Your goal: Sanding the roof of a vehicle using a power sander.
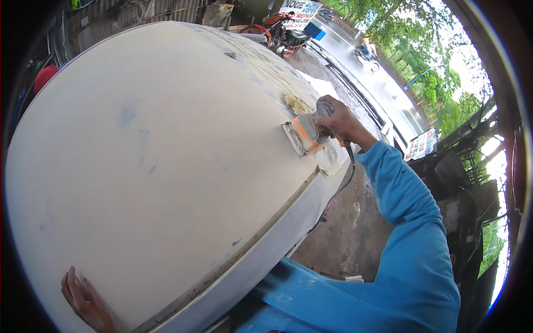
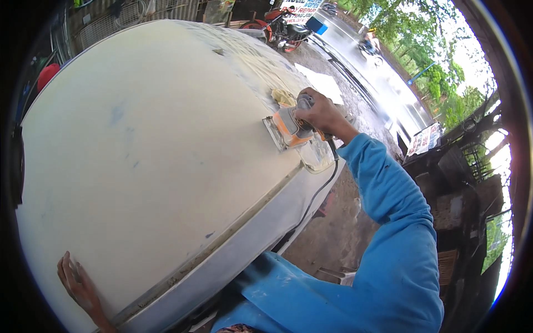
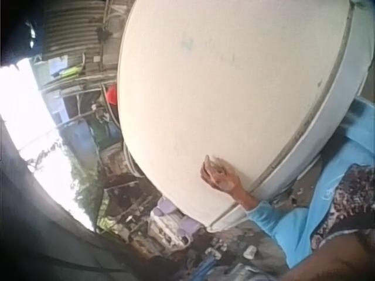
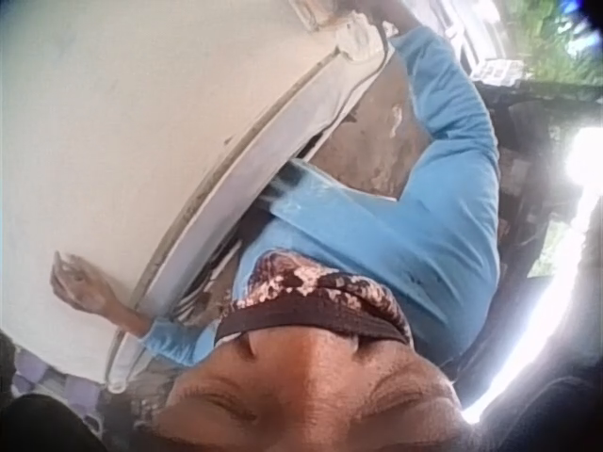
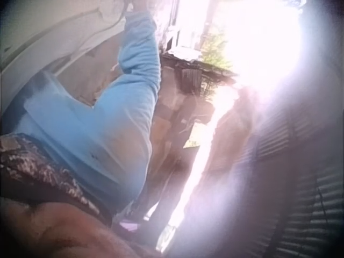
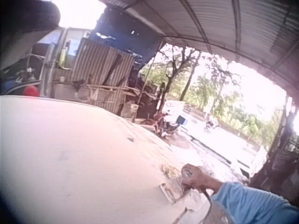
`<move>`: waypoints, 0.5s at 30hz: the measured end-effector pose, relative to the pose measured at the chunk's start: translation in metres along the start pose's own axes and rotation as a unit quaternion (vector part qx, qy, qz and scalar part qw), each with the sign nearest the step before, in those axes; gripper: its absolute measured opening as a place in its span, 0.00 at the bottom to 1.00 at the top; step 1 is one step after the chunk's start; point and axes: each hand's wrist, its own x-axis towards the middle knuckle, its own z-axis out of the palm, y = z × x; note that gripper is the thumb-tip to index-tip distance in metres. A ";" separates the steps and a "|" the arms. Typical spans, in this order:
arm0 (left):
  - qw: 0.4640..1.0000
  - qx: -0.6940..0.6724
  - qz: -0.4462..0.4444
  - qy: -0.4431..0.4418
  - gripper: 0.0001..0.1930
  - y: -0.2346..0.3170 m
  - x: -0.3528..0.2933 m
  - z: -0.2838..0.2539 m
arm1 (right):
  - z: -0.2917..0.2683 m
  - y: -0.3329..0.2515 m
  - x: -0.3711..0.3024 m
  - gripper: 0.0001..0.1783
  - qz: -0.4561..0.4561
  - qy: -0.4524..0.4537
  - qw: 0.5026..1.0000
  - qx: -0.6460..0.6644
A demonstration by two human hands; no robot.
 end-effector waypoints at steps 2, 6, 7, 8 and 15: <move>1.000 -0.001 0.009 -0.005 0.19 -0.003 -0.001 0.001 | 0.001 -0.010 -0.012 0.33 0.053 -0.010 0.999 -0.003; 1.000 -0.007 0.021 0.004 0.19 -0.005 0.000 0.002 | 0.014 -0.061 -0.047 0.32 -0.072 -0.027 0.997 0.000; 1.000 -0.015 0.010 -0.001 0.20 -0.004 0.001 0.002 | 0.019 -0.074 -0.058 0.31 -0.120 -0.017 0.993 0.010; 1.000 -0.007 0.025 0.002 0.20 -0.004 0.001 0.001 | 0.023 -0.087 -0.066 0.30 -0.149 -0.009 0.989 0.001; 1.000 -0.017 0.007 0.003 0.19 -0.001 0.001 0.001 | 0.021 -0.087 -0.081 0.30 -0.165 -0.017 0.986 0.020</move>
